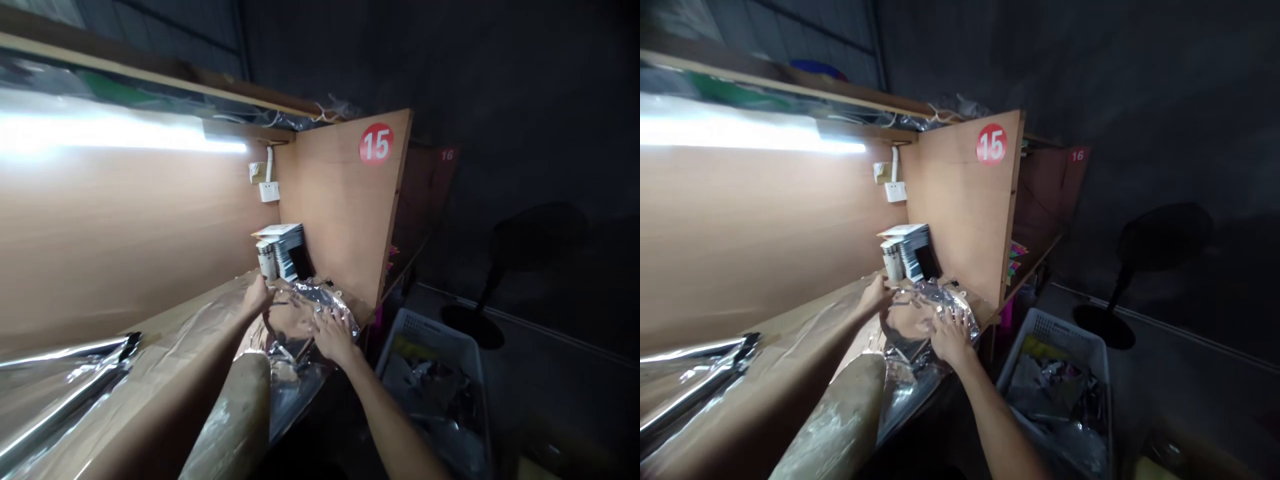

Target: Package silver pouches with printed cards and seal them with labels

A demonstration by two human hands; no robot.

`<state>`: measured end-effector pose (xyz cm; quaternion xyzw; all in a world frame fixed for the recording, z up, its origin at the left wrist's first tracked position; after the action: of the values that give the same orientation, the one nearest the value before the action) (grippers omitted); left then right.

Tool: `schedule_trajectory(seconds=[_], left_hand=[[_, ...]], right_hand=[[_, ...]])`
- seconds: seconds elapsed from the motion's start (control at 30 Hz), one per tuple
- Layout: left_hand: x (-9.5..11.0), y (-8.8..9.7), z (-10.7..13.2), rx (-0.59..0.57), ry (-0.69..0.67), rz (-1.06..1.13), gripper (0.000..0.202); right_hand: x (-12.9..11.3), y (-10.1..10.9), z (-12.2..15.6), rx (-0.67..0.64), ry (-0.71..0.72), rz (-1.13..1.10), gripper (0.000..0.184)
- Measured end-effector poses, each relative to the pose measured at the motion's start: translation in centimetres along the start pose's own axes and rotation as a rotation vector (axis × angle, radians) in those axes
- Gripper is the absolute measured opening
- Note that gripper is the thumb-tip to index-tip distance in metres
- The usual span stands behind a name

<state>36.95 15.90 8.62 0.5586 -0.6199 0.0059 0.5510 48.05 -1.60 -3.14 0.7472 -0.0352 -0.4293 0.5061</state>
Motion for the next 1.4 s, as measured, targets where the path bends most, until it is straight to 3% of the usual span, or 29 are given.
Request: schedule_trajectory(seconds=[0.07, 0.13, 0.23, 0.33, 0.43, 0.5, 0.57, 0.63, 0.7, 0.9, 1.07, 1.13, 1.3, 1.4], left_hand=[[0.6, -1.8, 0.9, -0.05, -0.091, -0.144, 0.029], [1.2, -4.7, 3.8, -0.18, -0.191, -0.24, 0.025], [1.4, -8.4, 9.4, -0.313, -0.275, -0.35, 0.04], [1.2, -9.3, 13.5, -0.291, -0.38, -0.596, 0.067], [0.3, -8.2, 15.5, -0.214, -0.456, -0.719, 0.064], [-0.9, -7.1, 15.6, -0.165, -0.378, -0.667, 0.056], [-2.6, -6.3, 14.8, -0.132, -0.207, -0.475, 0.056], [-3.9, -5.9, 13.8, -0.099, -0.032, -0.216, 0.059], [-4.5, -5.7, 13.1, -0.069, 0.045, -0.047, 0.062], [-3.9, -5.7, 14.6, -0.02, -0.09, -0.39, 0.08], [-4.8, -6.8, 13.5, 0.104, 0.026, 0.151, 0.077], [-5.2, -6.6, 12.7, 0.116, 0.085, 0.272, 0.072], [-5.6, -5.0, 12.0, 0.133, 0.085, 0.14, 0.051], [-5.3, -5.5, 11.8, 0.093, 0.061, 0.125, 0.079]], right_hand=[[1.1, -1.8, -0.5, 0.014, -0.068, -0.029, 0.053], [1.9, -2.4, -0.4, 0.067, -0.072, -0.06, 0.055], [3.8, -1.0, 0.0, 0.235, -0.149, -0.087, 0.055], [7.3, 1.7, -0.7, 0.38, -0.349, -0.141, 0.053], [10.0, 3.0, -2.2, 0.292, -0.362, -0.232, 0.032], [10.9, 3.1, -3.1, 0.213, -0.297, -0.299, 0.028], [11.0, 2.9, -3.8, 0.173, -0.241, -0.378, 0.033], [10.8, 2.7, -4.1, 0.18, -0.209, -0.444, 0.038], [10.7, 2.7, -4.1, 0.216, -0.201, -0.482, 0.043], [11.7, 2.7, -2.7, 0.328, -0.249, -0.52, 0.05], [12.3, 2.5, -1.8, 0.343, -0.253, -0.533, 0.05], [12.6, 2.6, -1.5, 0.361, -0.26, -0.522, 0.051], [13.5, 2.6, -0.2, 0.414, -0.286, -0.491, 0.048], [14.1, 2.2, 0.6, 0.403, -0.3, -0.5, 0.046]])
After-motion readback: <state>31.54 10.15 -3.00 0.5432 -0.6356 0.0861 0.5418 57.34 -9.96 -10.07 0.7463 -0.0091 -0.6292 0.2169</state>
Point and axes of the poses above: each hand's wrist, its own z-axis away from the middle knuckle, its own y-axis out of the back of the hand, x = y × z, the point moved 4 cm from there along -z, towards the middle knuckle, and after that the axes turned 13 degrees about -y, right-handed, at the moved point
